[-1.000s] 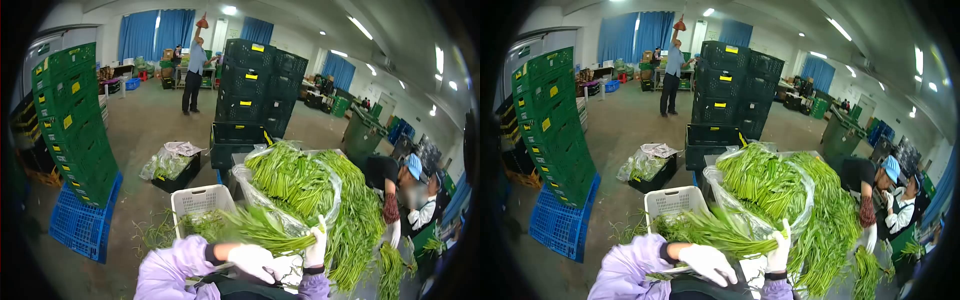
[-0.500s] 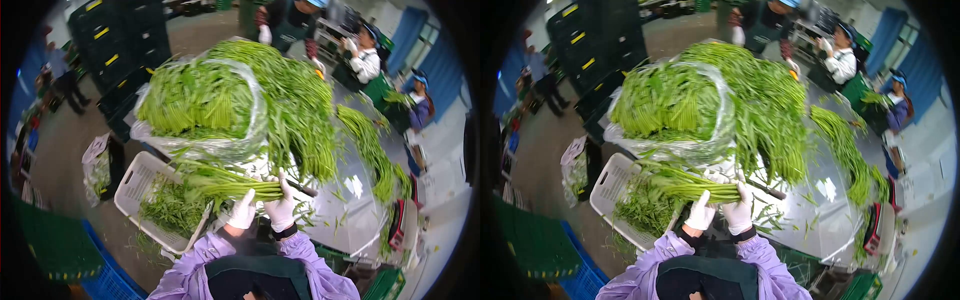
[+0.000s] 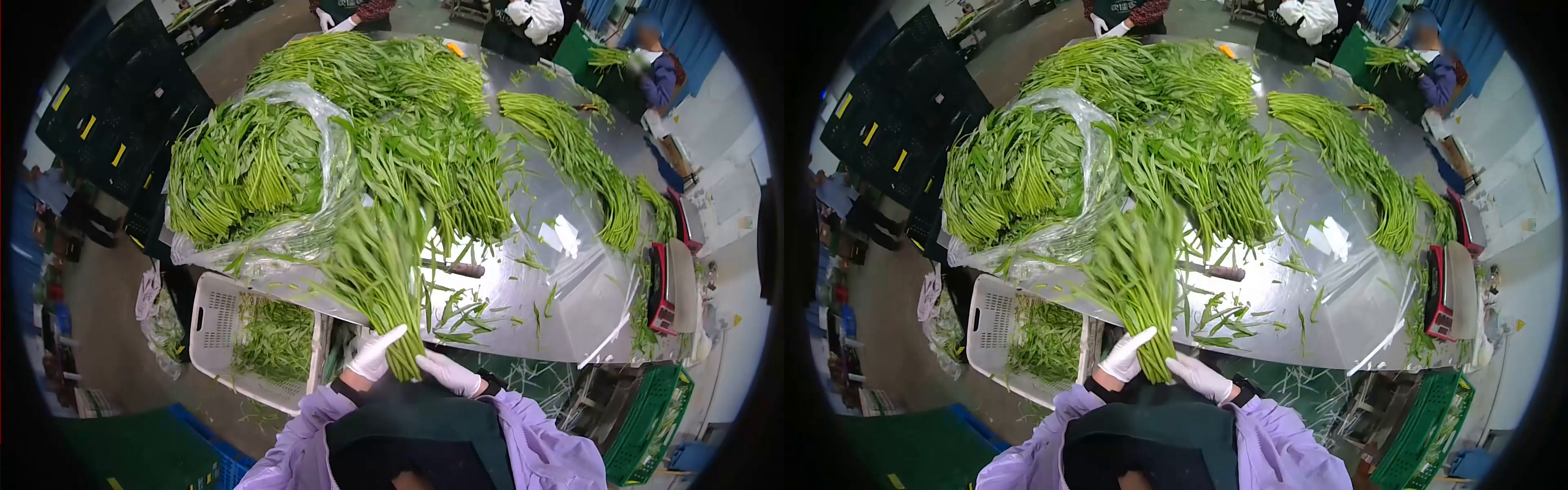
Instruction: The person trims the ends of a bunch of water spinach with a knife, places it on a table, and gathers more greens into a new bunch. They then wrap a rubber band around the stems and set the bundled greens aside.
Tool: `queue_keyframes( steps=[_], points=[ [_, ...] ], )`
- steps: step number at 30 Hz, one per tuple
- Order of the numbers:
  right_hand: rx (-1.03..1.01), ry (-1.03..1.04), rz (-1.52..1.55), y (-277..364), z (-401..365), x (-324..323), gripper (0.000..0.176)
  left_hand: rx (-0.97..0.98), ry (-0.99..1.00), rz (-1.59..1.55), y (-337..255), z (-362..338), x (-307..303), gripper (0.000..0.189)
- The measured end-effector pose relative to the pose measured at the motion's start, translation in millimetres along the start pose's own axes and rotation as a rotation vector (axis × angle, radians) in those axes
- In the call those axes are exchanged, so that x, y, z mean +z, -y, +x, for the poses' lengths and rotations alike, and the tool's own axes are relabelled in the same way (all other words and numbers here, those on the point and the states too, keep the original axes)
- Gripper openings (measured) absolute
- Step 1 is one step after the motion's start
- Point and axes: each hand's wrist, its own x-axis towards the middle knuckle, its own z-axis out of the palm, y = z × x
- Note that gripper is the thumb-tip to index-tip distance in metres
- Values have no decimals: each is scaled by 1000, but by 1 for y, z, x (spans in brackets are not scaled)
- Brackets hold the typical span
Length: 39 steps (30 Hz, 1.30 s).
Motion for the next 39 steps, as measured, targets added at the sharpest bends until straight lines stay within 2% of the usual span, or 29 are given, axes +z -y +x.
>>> queue_keyframes(
  steps=[1,2,4,5,6,7,9,10,11,13,14,15,17,19,20,22,24,25,26,28,29,31,32,33,34,35,36,37,39],
  points=[
    [105,103,9,-5,-2,-5,47,-46,-20,-79,9,-1,-1,33],
    [121,125,22,-6,-3,-8,46,-73,-10,-124,15,-3,-4,36],
    [136,156,41,-1,-3,-15,45,-43,37,-11,12,-7,5,41],
    [153,190,-85,2,-2,-20,43,-11,93,97,11,-11,11,47],
    [168,226,-214,4,-1,-25,42,-98,25,53,8,-11,19,44],
    [168,237,-212,3,0,-29,42,-93,16,51,10,-8,22,44],
    [86,181,-439,5,1,-38,40,-26,-31,145,15,-1,29,41],
    [56,141,-494,11,0,-42,37,77,-43,180,16,1,34,36],
    [51,154,-498,15,2,-51,37,88,-51,179,16,1,38,36],
    [-120,104,-461,29,8,-71,36,161,-34,205,12,-3,48,33],
    [-44,12,-379,39,11,-81,30,231,-81,263,12,-2,54,26],
    [-77,0,0,44,20,-86,25,244,-90,265,11,-1,58,26],
    [-39,-6,277,59,25,-93,22,273,-62,379,8,2,64,22],
    [-75,88,399,79,28,-90,19,306,-104,437,5,1,79,18],
    [-32,31,421,70,32,-89,13,312,-219,495,6,-1,84,21],
    [-44,-22,221,89,30,-90,9,294,-311,481,10,6,100,22],
    [-117,-9,251,83,30,-90,9,273,-294,421,15,10,96,25],
    [-162,-68,25,86,27,-90,12,285,-287,424,20,14,91,28],
    [-311,-205,-236,84,25,-85,12,271,-236,441,25,18,98,28],
    [-534,-340,-575,83,26,-87,11,388,-309,89,30,22,107,35],
    [-637,-385,-720,82,27,-87,11,391,-296,98,29,24,105,35],
    [-650,-390,-783,84,21,-86,11,405,-279,143,21,22,109,40],
    [-652,-383,-839,83,17,-82,11,403,-304,150,20,22,112,31],
    [-689,-327,-875,87,9,-86,10,412,-322,157,15,21,120,31],
    [-708,-316,-798,86,5,-86,9,414,-298,263,10,18,121,26],
    [-691,-295,-824,91,-6,-89,10,424,-295,363,5,12,115,20],
    [-552,-182,-708,91,-15,-98,13,429,-303,520,3,10,100,22],
    [-345,-139,-1051,67,-14,-117,17,428,-311,669,1,7,89,24],
    [30,-108,-1559,59,-29,-133,20,554,-241,598,-5,0,91,14]
  ],
)
